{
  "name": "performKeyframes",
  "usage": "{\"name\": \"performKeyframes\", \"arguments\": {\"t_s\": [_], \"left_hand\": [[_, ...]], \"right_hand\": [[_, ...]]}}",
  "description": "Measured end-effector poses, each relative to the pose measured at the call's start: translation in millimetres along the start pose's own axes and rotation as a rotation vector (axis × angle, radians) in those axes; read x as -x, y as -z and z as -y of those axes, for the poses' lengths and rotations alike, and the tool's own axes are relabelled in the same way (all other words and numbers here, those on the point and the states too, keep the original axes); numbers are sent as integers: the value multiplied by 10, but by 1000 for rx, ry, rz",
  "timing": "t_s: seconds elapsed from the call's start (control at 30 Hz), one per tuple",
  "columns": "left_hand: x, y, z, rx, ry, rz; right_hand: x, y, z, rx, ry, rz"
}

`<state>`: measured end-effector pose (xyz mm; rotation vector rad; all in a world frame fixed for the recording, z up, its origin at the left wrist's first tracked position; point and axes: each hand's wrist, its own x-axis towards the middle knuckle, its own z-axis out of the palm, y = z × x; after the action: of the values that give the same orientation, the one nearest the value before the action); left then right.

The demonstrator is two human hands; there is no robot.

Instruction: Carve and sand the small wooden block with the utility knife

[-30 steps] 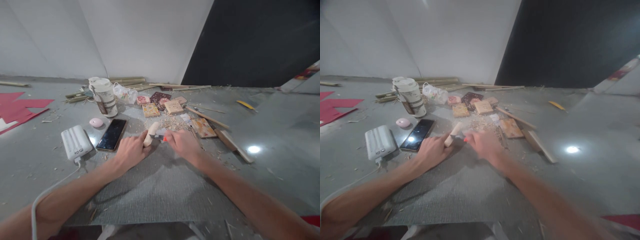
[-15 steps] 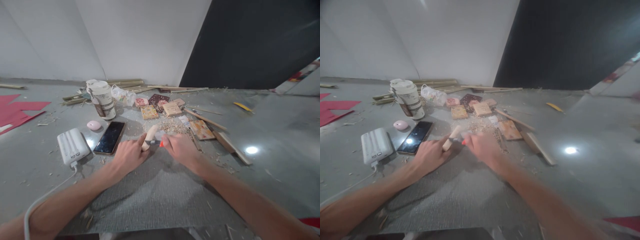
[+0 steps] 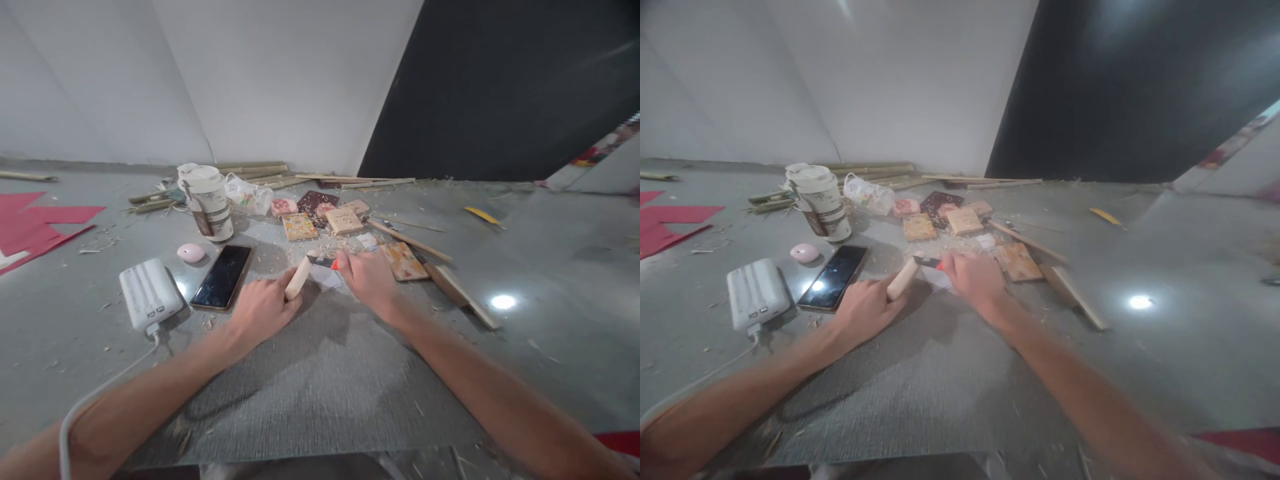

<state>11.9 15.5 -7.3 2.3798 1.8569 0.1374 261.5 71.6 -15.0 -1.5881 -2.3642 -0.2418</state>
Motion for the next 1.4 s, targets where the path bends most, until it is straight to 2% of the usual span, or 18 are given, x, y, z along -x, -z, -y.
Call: {"name": "performKeyframes", "arguments": {"t_s": [0.17, 0.3, 0.43, 0.5, 0.57, 0.7, 0.77, 0.97, 1.4], "left_hand": [[2, 4, 10, 25, -3, -1], [58, -1, -20, 19, -20, -1], [151, -72, -98, 79, -159, -10], [160, -113, -115, 95, -259, -59], [131, -140, -96, 110, -303, -135], [22, -138, 40, 69, -168, -332], [-28, -111, 120, 45, -84, -369], [-109, -40, 245, 43, 27, -267], [-129, -102, 260, 61, 27, -229]], "right_hand": [[110, 3, 79, -17, 47, 59], [1, 11, -150, 35, -98, 46], [-121, 42, -486, 86, -276, 1], [-118, 41, -517, 83, -287, -12], [-89, 21, -442, 65, -256, -10], [-29, -30, -237, 23, -179, 9], [-21, -47, -215, 9, -167, 16], [-53, -87, -339, 4, -178, 26], [-44, -154, -336, -23, -137, 18]]}}
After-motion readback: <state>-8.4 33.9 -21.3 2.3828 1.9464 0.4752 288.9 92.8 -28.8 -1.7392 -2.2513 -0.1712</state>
